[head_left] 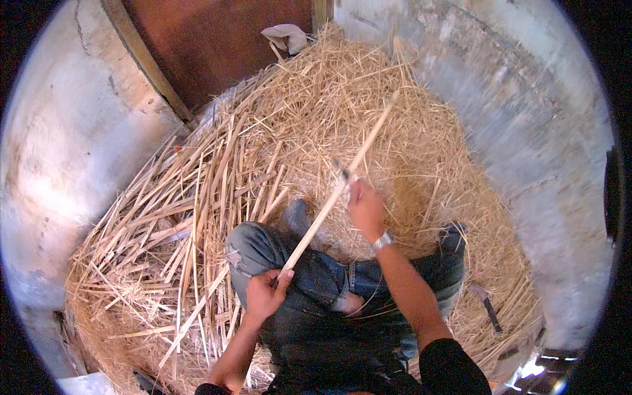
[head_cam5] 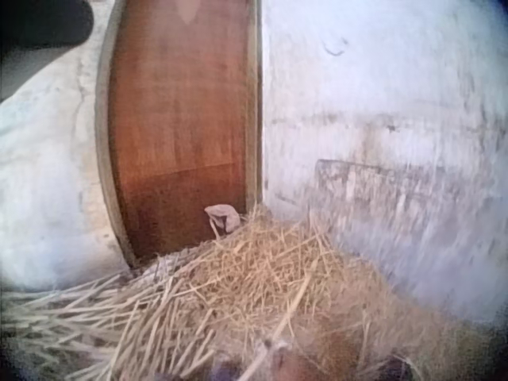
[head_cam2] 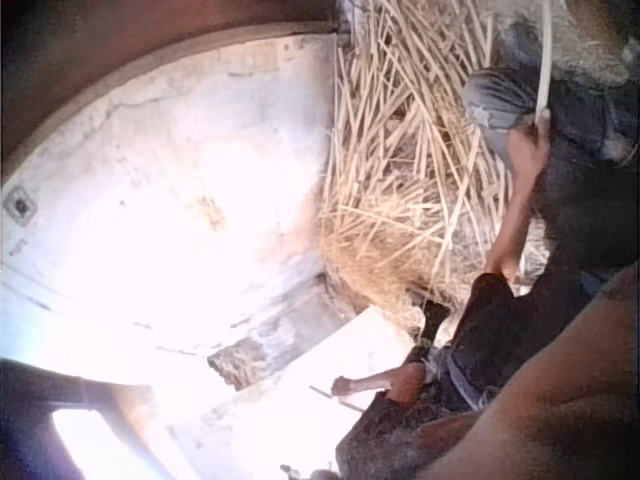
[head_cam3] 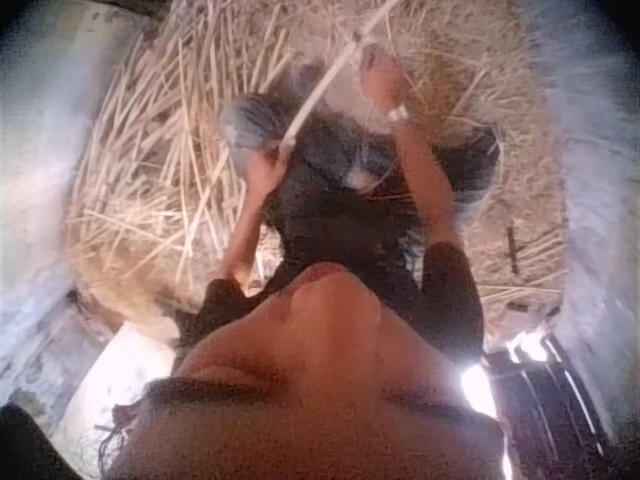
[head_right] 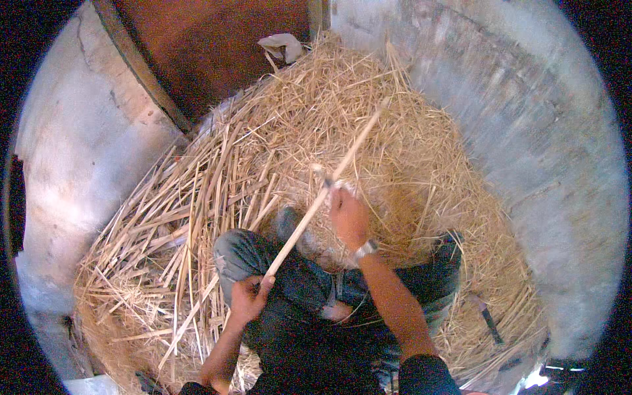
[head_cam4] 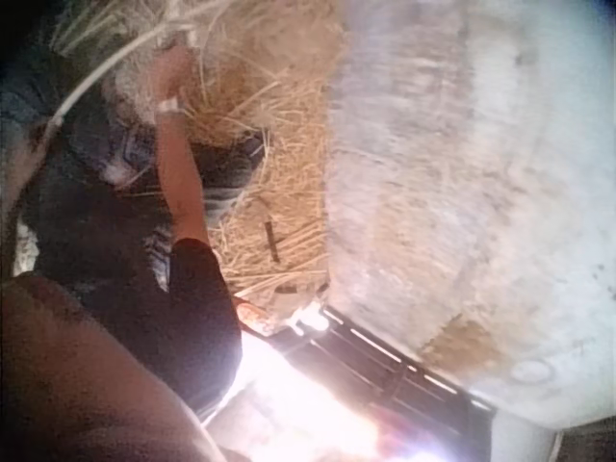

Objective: The person prepares bamboo strips by trimming a long stalk with a large blade and whittling it with a smaller handheld tool.

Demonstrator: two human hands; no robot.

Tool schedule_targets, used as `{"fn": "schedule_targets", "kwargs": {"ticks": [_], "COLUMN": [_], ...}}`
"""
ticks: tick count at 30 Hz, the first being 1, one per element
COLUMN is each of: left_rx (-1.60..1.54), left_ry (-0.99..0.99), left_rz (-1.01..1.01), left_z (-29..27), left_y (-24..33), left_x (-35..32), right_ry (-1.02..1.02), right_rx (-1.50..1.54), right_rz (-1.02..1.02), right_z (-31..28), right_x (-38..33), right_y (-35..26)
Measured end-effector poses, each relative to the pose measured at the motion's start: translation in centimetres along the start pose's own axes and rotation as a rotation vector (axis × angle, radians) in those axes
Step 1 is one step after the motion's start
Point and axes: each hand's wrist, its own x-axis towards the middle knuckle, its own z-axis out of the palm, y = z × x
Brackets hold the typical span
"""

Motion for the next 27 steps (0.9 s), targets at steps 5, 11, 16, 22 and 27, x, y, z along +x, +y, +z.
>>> {"fn": "schedule_targets", "kwargs": {"ticks": [5, 11, 16, 22, 27], "left_rx": [-0.006, -0.115, 0.006, 0.045, 0.099], "left_ry": [-0.033, 0.129, 0.084, 0.19, 0.218], "left_rz": [0.007, 0.115, 0.063, 0.094, 0.063], "left_z": [-0.8, 1.0, 0.7, 1.6, 1.8], "left_y": [0.8, -0.9, -0.7, -0.6, -1.1], "left_x": [-0.1, -0.2, -0.6, -0.9, -0.8], "right_ry": [-0.15, -0.585, -0.085, -0.045, -0.494], "right_rx": [-0.088, 0.228, -0.006, 0.068, 0.142], "right_rz": [0.035, -0.163, -0.005, -0.057, -0.326], "right_z": [0.7, 0.0, 0.8, -0.6, -1.4], "right_x": [-1.0, -13.9, -3.1, -2.0, -12.0], "right_y": [-0.7, -7.6, -2.0, -2.1, -8.0]}}
